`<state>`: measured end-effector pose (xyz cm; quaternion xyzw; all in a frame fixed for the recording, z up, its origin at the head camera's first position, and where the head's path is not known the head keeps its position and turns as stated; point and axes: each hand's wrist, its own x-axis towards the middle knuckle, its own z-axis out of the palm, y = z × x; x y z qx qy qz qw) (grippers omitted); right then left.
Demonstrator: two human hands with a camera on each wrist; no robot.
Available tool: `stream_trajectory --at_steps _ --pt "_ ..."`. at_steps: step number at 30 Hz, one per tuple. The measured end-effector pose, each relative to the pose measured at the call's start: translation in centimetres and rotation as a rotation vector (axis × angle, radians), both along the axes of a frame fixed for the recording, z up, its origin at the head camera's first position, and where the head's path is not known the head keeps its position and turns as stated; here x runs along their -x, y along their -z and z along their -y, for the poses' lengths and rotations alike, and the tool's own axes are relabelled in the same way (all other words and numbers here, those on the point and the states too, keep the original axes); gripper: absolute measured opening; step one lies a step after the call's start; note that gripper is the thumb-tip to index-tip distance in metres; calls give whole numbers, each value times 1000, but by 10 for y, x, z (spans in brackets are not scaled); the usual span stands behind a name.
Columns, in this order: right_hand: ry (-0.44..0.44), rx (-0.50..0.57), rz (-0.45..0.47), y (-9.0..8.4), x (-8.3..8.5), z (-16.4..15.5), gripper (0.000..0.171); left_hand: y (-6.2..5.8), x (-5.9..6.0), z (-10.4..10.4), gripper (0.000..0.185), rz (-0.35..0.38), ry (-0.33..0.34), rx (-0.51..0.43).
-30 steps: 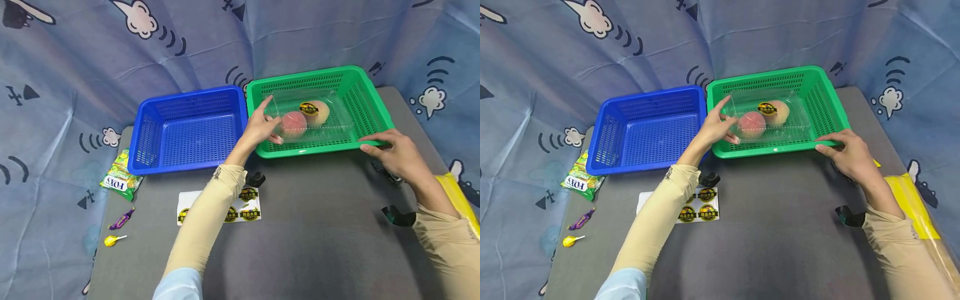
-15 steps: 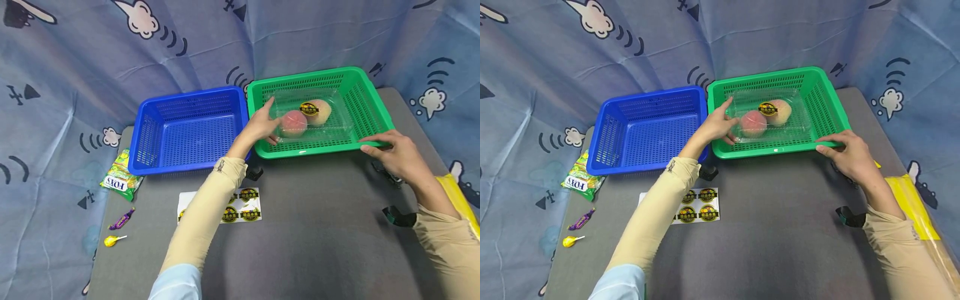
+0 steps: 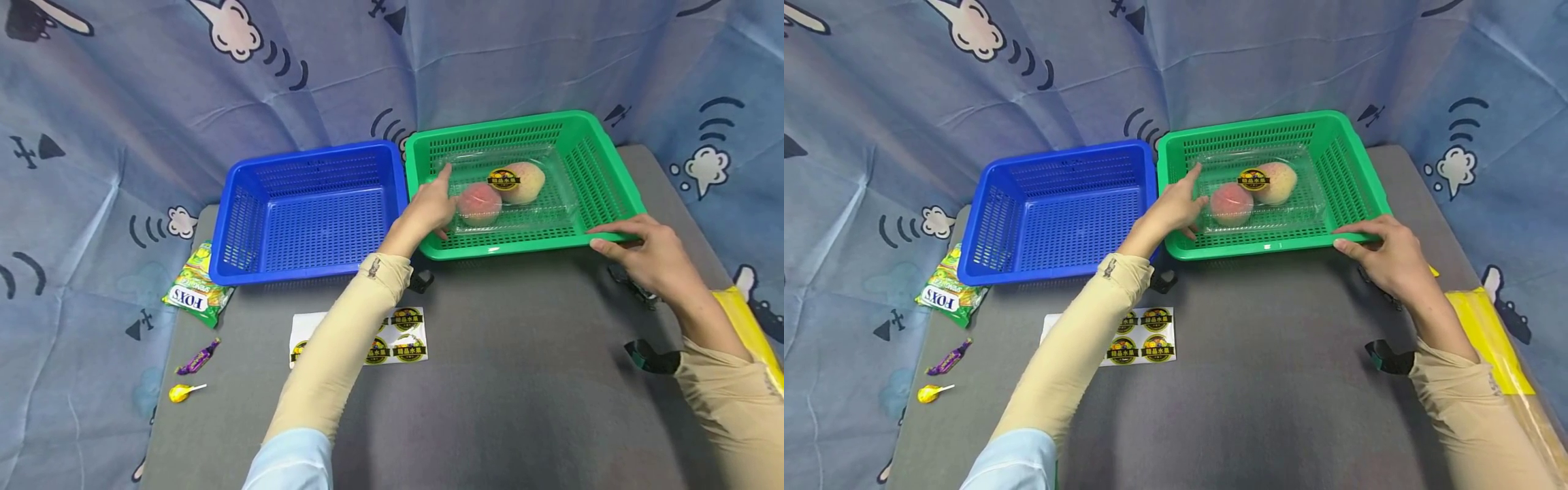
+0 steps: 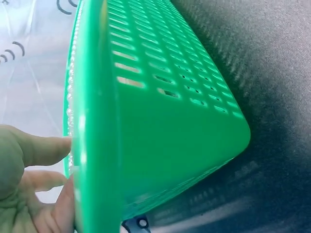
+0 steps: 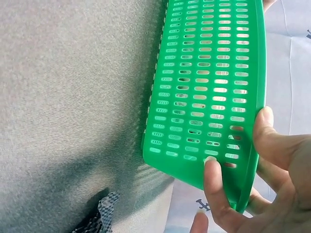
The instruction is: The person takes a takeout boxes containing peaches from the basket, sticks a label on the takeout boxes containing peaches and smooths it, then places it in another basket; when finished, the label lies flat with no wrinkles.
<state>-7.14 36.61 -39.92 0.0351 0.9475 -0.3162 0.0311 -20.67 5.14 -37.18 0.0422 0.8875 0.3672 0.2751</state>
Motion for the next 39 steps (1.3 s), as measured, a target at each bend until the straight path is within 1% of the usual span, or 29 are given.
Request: stream_trajectory --at_steps 2,5,8,14,17,20,23,27,31,35,39 --pt "2 0 -7 0 0 0 36 0 -1 0 75 -2 2 -3" --pt "1 5 -14 1 0 0 36 -1 -2 -1 73 -17 16 25" --pt "2 3 -18 1 0 1 36 -1 -3 -1 72 -44 28 40" --pt "12 -3 -17 1 0 3 36 2 -7 -2 70 -132 31 58" --pt "19 -5 -2 0 1 3 37 3 -9 -2 69 -190 36 67" --pt "30 -5 23 0 1 3 39 4 -11 -2 70 -231 35 78" --pt "47 -2 60 -1 2 4 42 5 -12 -3 71 -242 29 69" --pt "55 0 96 -2 2 4 46 6 -13 -3 72 -234 20 49" --pt "60 -14 108 -2 2 6 46 7 -14 -1 72 -266 29 62" --pt "65 -15 126 -2 2 9 48 7 -17 2 68 -325 36 74" --pt "80 -14 131 -3 2 12 50 7 -20 6 64 -398 33 44"
